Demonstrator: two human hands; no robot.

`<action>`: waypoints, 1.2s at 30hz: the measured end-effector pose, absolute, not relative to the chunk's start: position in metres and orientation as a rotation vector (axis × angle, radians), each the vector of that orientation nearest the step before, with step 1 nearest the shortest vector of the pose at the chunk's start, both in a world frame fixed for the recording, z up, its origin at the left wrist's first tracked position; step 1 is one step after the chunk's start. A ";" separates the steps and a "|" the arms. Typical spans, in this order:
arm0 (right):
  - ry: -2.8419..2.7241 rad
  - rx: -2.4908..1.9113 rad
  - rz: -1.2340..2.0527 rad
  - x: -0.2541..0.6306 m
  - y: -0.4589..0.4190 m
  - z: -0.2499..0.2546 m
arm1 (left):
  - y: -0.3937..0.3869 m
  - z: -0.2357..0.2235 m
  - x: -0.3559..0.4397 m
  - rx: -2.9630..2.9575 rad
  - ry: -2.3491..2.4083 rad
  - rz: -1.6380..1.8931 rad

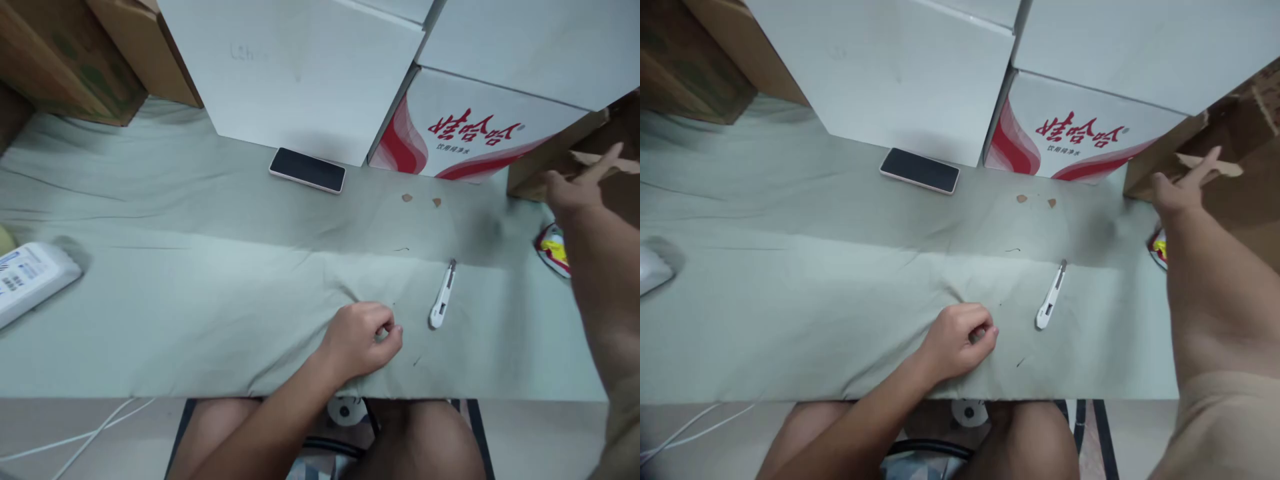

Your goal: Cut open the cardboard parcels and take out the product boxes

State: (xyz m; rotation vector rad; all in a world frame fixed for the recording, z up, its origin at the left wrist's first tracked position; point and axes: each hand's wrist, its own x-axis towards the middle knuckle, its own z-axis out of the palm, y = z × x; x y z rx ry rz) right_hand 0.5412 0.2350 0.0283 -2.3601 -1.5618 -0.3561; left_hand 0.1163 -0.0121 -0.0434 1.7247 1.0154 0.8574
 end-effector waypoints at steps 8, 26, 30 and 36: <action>-1.782 -2.381 0.193 0.442 0.128 -0.042 | -0.012 -0.044 0.113 1.741 0.980 0.862; -1.963 -2.498 0.115 0.390 -0.033 -0.042 | -0.038 0.003 0.040 1.558 1.089 1.068; -2.135 -2.511 0.192 0.354 0.000 0.024 | -0.045 0.012 0.003 1.350 0.918 1.131; -2.506 -2.100 0.131 0.181 0.108 0.087 | -0.055 0.021 -0.047 1.097 0.773 1.242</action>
